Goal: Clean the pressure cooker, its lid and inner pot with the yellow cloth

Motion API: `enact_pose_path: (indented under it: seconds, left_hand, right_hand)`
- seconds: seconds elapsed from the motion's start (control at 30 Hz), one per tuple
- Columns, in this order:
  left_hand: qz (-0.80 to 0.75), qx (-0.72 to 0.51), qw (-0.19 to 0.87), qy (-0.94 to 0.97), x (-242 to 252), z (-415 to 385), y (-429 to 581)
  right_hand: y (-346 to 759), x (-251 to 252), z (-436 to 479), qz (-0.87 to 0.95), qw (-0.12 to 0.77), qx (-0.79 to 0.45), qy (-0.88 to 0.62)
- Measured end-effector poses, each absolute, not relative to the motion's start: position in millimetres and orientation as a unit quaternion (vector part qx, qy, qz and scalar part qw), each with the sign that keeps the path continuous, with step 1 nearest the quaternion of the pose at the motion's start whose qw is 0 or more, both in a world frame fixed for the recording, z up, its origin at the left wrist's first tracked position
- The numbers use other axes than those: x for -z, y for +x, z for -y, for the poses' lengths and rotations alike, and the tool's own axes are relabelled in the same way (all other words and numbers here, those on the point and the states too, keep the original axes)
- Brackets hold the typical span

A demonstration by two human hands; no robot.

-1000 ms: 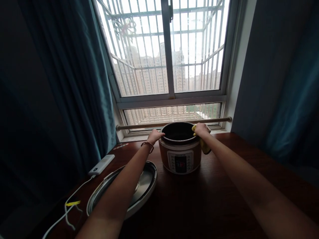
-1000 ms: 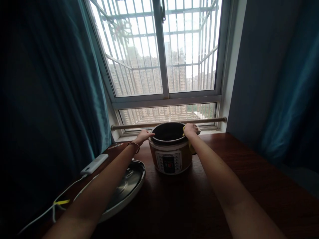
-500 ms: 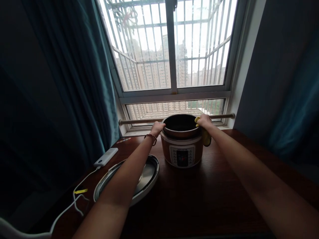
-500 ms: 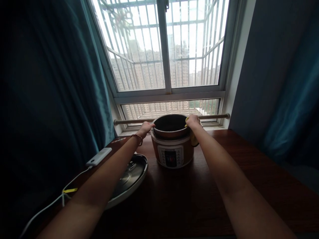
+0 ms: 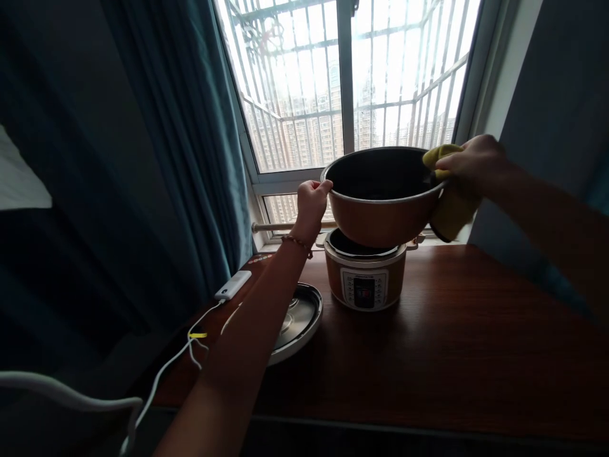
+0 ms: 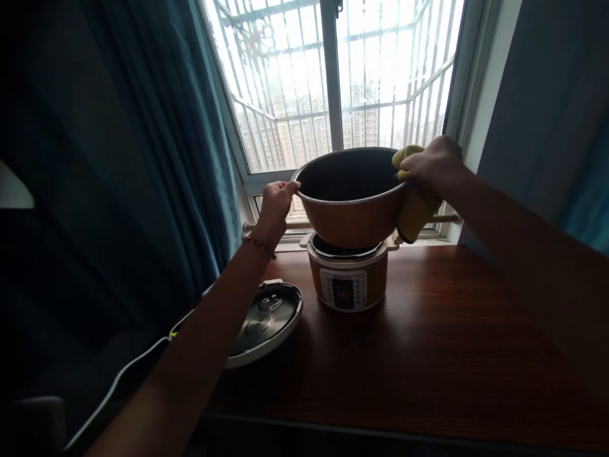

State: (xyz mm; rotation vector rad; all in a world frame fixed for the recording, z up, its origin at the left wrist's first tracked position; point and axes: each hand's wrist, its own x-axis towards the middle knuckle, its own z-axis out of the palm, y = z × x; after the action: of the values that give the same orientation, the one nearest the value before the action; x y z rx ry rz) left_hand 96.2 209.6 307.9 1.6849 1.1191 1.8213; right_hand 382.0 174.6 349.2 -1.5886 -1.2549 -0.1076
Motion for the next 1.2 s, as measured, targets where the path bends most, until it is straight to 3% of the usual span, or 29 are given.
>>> enact_pose_path:
  seconds: [0.1, 0.27, 0.47, 0.6, 0.8, 1.2]
  left_hand:
    - [-0.365, -0.645, 0.248, 0.623, -302, -148, 98]
    - [-0.422, -0.595, 0.303, 0.614, -236, -49, 101]
    - [-0.499, -0.546, 0.401, 0.541, -130, 5, 98]
    - [-0.525, -0.536, 0.437, 0.497, -74, 7, 92]
    - [-0.543, -0.537, 0.417, 0.494, -41, -3, 82]
    - [-0.570, -0.522, 0.394, 0.497, -40, -16, 76]
  right_hand:
    - [395, -332, -107, 0.491, 0.513, 0.052, -0.703]
    - [406, -234, -8, 0.448, 0.535, 0.030, -0.715]
    - [390, -116, 28, 0.406, 0.548, -0.194, -0.705]
    - [378, -67, 18, 0.426, 0.526, -0.261, -0.689]
    - [371, -40, -4, 0.466, 0.514, -0.276, -0.665]
    - [377, -42, -30, 0.517, 0.443, -0.263, -0.684]
